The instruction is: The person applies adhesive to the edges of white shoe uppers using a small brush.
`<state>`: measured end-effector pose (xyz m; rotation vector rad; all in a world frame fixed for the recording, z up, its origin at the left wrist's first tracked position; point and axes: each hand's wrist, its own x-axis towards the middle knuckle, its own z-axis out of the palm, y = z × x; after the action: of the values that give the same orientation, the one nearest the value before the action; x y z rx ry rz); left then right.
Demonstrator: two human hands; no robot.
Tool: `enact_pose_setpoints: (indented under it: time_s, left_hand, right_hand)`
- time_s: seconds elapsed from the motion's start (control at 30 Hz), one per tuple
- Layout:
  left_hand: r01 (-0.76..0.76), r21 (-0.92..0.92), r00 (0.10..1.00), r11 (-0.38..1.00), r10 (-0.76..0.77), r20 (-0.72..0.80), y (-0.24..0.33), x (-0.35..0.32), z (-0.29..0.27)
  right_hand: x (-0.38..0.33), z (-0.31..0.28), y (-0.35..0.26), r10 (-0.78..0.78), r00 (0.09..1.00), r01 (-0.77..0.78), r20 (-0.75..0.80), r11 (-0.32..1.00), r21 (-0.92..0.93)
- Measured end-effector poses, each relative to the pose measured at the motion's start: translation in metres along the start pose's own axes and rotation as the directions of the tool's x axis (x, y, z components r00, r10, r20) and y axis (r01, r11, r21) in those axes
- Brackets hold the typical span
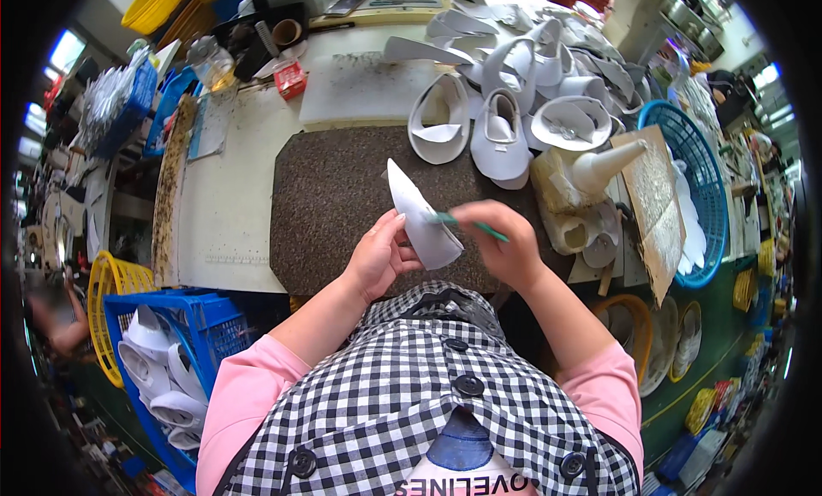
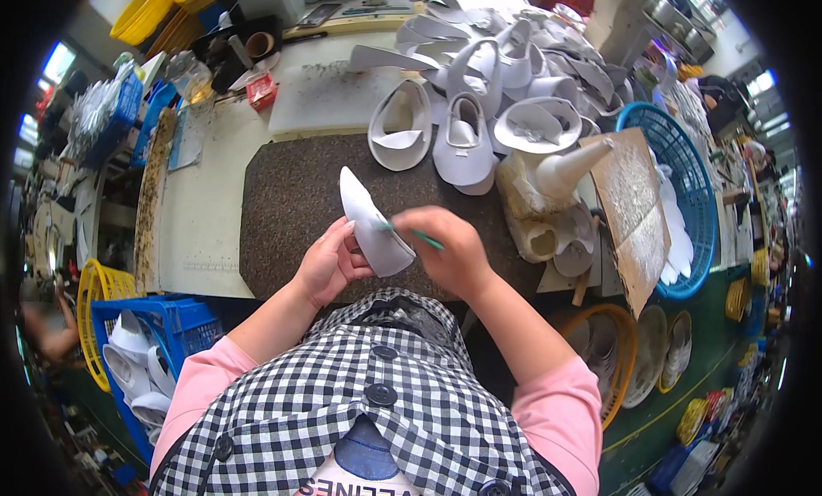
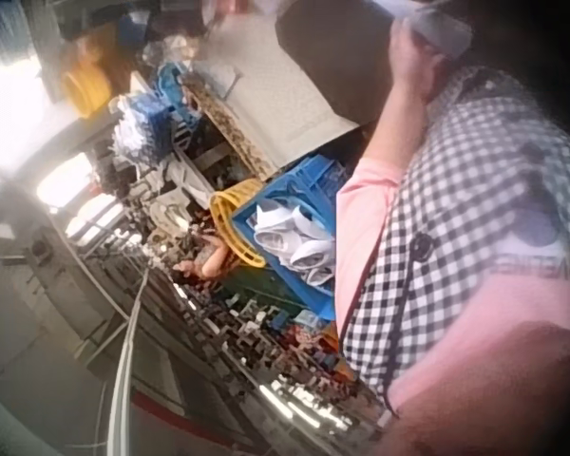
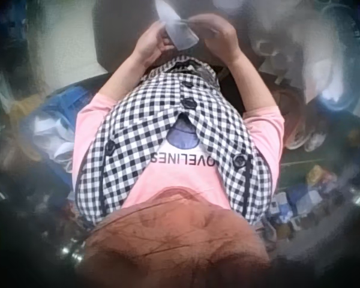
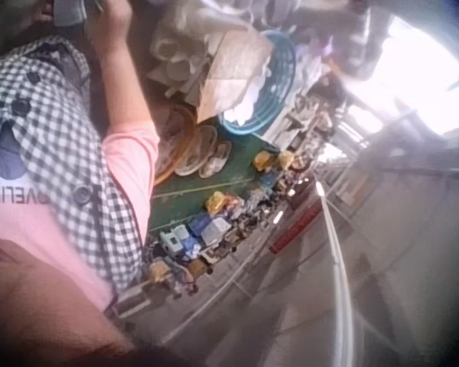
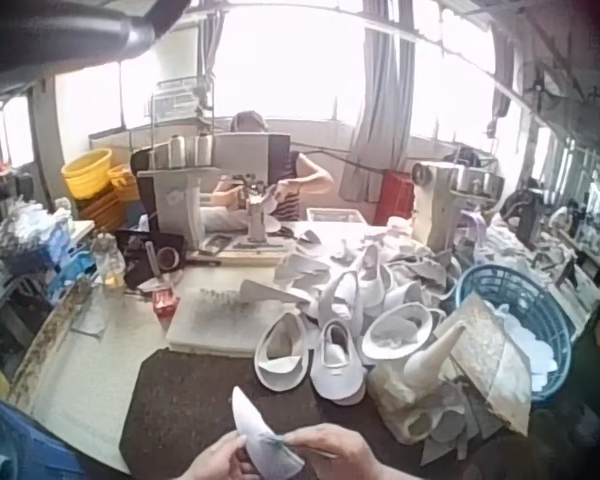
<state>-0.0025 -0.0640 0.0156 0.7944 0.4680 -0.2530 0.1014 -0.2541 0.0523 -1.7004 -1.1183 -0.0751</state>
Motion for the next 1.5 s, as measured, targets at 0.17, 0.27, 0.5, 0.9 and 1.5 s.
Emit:
enact_pose_setpoints:
  time_s: [0.17, 0.27, 0.5, 0.9, 1.5]
  left_hand:
    - [0.041, -0.176, 0.999, 0.984, -0.045, -0.023, 0.007, 0.005, 0.005]
    - [-0.007, -0.341, 0.992, 0.94, -0.037, -0.123, 0.003, 0.012, -0.009]
    - [0.021, -0.536, 0.992, 0.844, -0.083, -0.092, 0.003, -0.002, -0.013]
    - [-0.223, -0.112, 0.975, 0.968, 0.22, -0.039, 0.002, -0.035, 0.025]
    - [-0.021, -0.11, 0.999, 0.994, 0.017, -0.037, 0.002, -0.027, 0.027]
  right_hand:
    - [0.0, 0.002, 0.01, -0.205, 0.958, 0.233, 0.201, 0.965, -0.123]
    - [-0.041, -0.006, -0.004, -0.184, 0.955, 0.206, 0.233, 0.976, -0.074]
    - [-0.053, 0.023, 0.0, 0.352, 0.888, -0.262, -0.295, 0.916, 0.305]
    - [-0.022, 0.033, -0.024, 0.139, 0.917, -0.092, -0.375, 0.986, 0.14]
    - [-0.052, -0.067, -0.005, 0.153, 0.729, -0.296, -0.667, 0.949, -0.107]
